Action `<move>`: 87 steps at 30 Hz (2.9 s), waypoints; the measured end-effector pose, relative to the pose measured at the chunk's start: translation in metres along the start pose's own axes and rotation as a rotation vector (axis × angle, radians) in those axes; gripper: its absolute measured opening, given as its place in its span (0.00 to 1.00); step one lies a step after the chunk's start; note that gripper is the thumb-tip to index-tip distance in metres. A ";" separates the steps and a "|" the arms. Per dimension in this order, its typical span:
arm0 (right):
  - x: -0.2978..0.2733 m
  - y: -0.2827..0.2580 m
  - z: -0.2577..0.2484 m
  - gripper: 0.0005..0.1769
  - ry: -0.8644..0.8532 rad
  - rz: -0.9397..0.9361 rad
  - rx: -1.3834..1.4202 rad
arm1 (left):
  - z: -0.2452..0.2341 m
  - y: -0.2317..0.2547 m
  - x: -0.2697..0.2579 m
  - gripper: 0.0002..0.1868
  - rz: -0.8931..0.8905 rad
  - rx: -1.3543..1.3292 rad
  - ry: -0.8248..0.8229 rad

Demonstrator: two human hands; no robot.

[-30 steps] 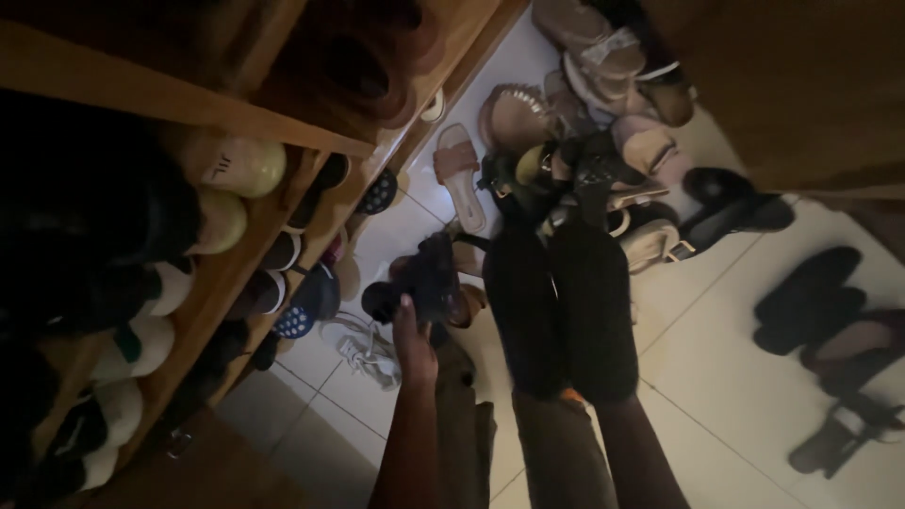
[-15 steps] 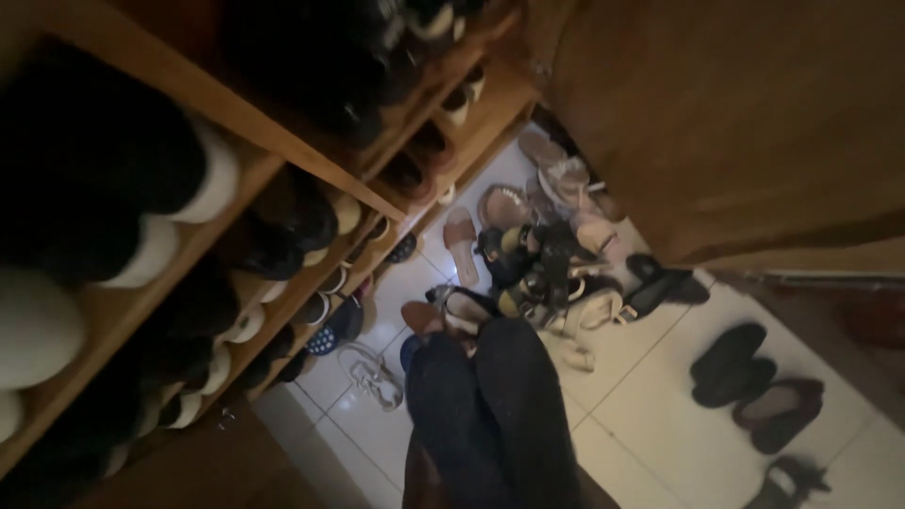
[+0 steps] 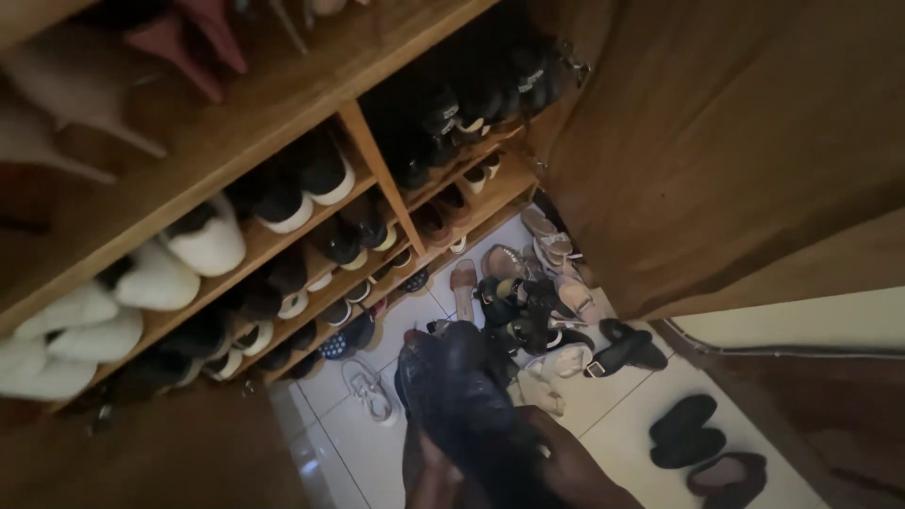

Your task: Picking up various shoes and sandals from a pile on the floor and organizing them into a wooden shoe cabinet.

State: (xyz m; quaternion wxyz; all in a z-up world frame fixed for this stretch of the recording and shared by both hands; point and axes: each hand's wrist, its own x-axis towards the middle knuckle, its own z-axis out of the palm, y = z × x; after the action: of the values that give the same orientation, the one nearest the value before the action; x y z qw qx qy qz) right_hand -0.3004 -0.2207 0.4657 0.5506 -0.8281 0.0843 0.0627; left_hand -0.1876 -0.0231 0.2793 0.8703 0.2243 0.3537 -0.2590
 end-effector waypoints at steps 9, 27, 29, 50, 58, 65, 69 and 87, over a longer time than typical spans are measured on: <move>0.037 -0.104 -0.067 0.14 -0.005 -0.126 -0.128 | 0.157 0.015 -0.115 0.29 -0.030 -0.184 -0.500; 0.026 -0.151 -0.089 0.20 -0.049 -0.329 -0.221 | 0.212 0.052 -0.183 0.49 -0.078 -0.128 -0.671; 0.029 -0.151 -0.088 0.21 -0.059 -0.320 -0.232 | 0.205 0.058 -0.173 0.47 -0.107 -0.133 -0.626; 0.121 -0.191 -0.020 0.42 -0.245 0.335 0.757 | 0.254 0.185 -0.133 0.25 -0.028 -0.132 -0.701; 0.146 -0.169 0.013 0.39 -0.193 0.509 0.854 | 0.250 0.205 -0.104 0.27 -0.182 -0.195 -0.755; 0.171 -0.128 0.029 0.29 -0.182 0.425 0.612 | 0.255 0.204 -0.095 0.33 -0.174 -0.106 -0.625; 0.182 -0.118 0.020 0.27 -0.202 0.425 0.610 | 0.259 0.196 -0.078 0.33 -0.164 -0.106 -0.653; 0.226 -0.096 -0.153 0.30 0.047 0.447 0.606 | 0.269 0.132 0.031 0.51 -0.052 0.246 -0.062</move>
State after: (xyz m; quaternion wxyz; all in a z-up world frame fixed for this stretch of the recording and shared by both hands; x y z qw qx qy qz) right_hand -0.0576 -0.3412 0.5672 0.7411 -0.5902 0.2904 0.1345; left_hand 0.0464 -0.0860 0.4584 0.8399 0.3118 0.2979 -0.3296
